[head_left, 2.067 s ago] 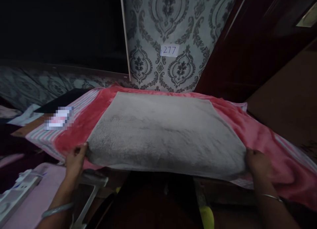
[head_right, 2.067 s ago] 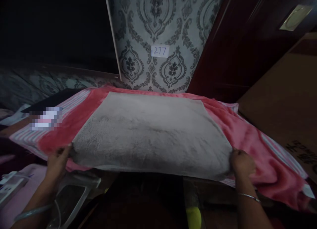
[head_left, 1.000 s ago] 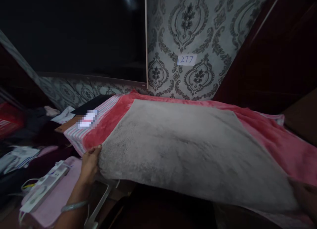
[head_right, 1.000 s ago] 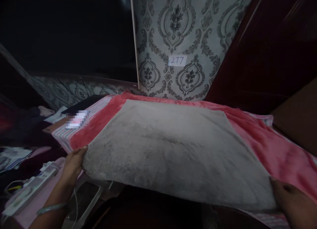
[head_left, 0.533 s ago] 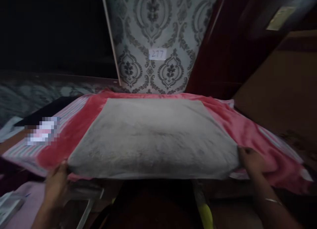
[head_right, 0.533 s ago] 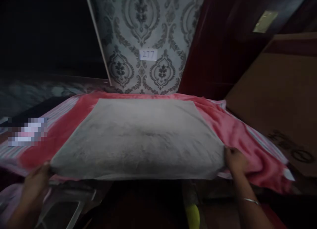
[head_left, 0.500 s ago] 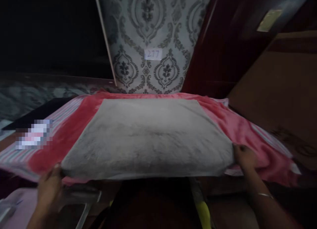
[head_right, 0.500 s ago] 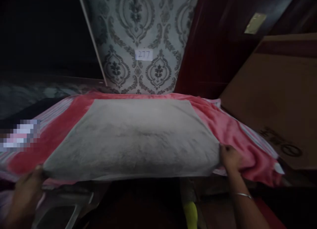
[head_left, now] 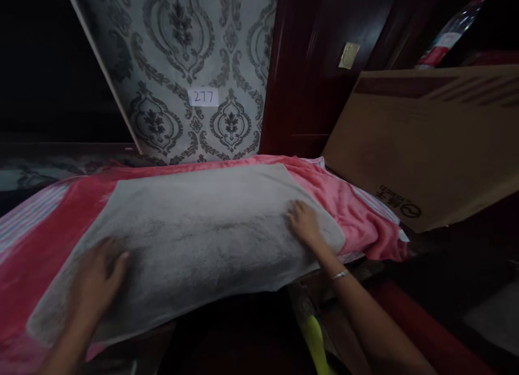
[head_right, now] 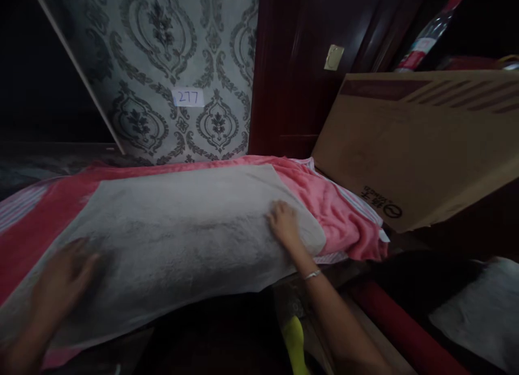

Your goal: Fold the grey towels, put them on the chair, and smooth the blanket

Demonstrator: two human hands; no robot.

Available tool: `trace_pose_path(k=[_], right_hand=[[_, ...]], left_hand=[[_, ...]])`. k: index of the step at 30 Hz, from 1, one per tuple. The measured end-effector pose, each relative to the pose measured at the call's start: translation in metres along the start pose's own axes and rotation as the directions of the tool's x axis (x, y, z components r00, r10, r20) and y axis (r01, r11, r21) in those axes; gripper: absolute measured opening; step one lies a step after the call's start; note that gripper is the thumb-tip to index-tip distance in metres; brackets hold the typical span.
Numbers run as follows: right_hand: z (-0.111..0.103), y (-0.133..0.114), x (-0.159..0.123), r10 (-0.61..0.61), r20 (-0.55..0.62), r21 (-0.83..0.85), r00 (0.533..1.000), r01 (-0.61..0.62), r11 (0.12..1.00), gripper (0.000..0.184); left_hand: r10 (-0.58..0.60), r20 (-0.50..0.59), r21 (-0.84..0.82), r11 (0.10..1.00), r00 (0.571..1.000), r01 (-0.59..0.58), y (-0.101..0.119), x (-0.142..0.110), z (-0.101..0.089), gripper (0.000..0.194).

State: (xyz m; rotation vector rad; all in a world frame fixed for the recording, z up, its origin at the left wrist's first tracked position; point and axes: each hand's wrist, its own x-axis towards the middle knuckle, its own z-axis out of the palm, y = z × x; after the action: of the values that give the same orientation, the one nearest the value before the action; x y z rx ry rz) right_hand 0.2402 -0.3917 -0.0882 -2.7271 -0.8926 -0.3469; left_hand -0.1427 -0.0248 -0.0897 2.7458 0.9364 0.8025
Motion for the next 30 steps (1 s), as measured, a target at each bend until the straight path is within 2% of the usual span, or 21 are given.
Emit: trace_pose_path(k=[1,3,5,7,8,11,13,15,17,19,21,23,25,27,30], right_hand=[[0.005,-0.023,0.003,-0.075,0.058,0.028,0.995,0.074,0.997,0.056],[0.016,-0.061,0.008,-0.230,0.176,0.083,0.957,0.219,0.972,0.059],[0.025,-0.078,0.013,-0.373,0.259,0.142,0.891,0.347,0.927,0.059],[0.028,-0.069,0.021,-0.419,0.290,0.156,0.860,0.389,0.908,0.058],[0.028,-0.056,0.025,-0.388,0.296,0.138,0.873,0.363,0.922,0.058],[0.022,0.000,0.038,-0.118,0.296,-0.001,0.948,0.124,0.992,0.060],[0.018,0.033,0.044,0.058,0.262,-0.098,0.963,-0.033,0.995,0.060],[0.016,0.051,0.048,0.151,0.228,-0.157,0.962,-0.116,0.981,0.060],[0.017,0.048,0.050,0.202,0.216,-0.174,0.955,-0.165,0.971,0.060],[0.022,0.030,0.052,0.172,0.238,-0.139,0.956,-0.142,0.980,0.060],[0.028,0.005,0.054,0.017,0.285,-0.055,0.958,-0.001,0.998,0.061],[0.035,-0.016,0.059,-0.178,0.317,0.042,0.932,0.173,0.984,0.062],[0.041,-0.026,0.069,-0.280,0.318,0.104,0.906,0.260,0.960,0.062],[0.045,-0.024,0.085,-0.288,0.309,0.123,0.906,0.263,0.957,0.062],[0.050,-0.007,0.119,-0.203,0.310,0.101,0.929,0.180,0.978,0.061]], left_hand=[[0.012,0.013,-0.006,1.000,1.000,-0.012,0.014,0.019,0.010,0.069],[0.081,0.147,0.036,0.996,0.986,-0.088,0.040,0.050,0.031,0.073],[0.108,0.270,0.105,0.985,0.957,-0.140,0.058,0.070,0.049,0.073],[0.090,0.329,0.184,0.970,0.940,-0.157,0.064,0.078,0.061,0.070],[0.080,0.339,0.219,0.962,0.937,-0.161,0.064,0.079,0.066,0.069],[0.083,0.323,0.287,0.941,0.943,-0.181,0.058,0.077,0.073,0.067],[0.092,0.315,0.304,0.933,0.945,-0.192,0.054,0.075,0.075,0.067],[0.093,0.316,0.317,0.928,0.944,-0.198,0.054,0.075,0.075,0.068],[0.091,0.316,0.328,0.924,0.944,-0.199,0.056,0.075,0.075,0.069],[0.088,0.312,0.334,0.922,0.946,-0.195,0.057,0.075,0.075,0.070],[0.084,0.309,0.337,0.922,0.947,-0.191,0.058,0.075,0.076,0.070],[0.078,0.306,0.343,0.921,0.949,-0.186,0.057,0.074,0.077,0.070],[0.075,0.300,0.347,0.920,0.951,-0.182,0.056,0.074,0.078,0.071],[0.067,0.300,0.349,0.921,0.952,-0.175,0.054,0.074,0.079,0.073],[0.056,0.307,0.347,0.923,0.950,-0.166,0.051,0.075,0.081,0.074]])
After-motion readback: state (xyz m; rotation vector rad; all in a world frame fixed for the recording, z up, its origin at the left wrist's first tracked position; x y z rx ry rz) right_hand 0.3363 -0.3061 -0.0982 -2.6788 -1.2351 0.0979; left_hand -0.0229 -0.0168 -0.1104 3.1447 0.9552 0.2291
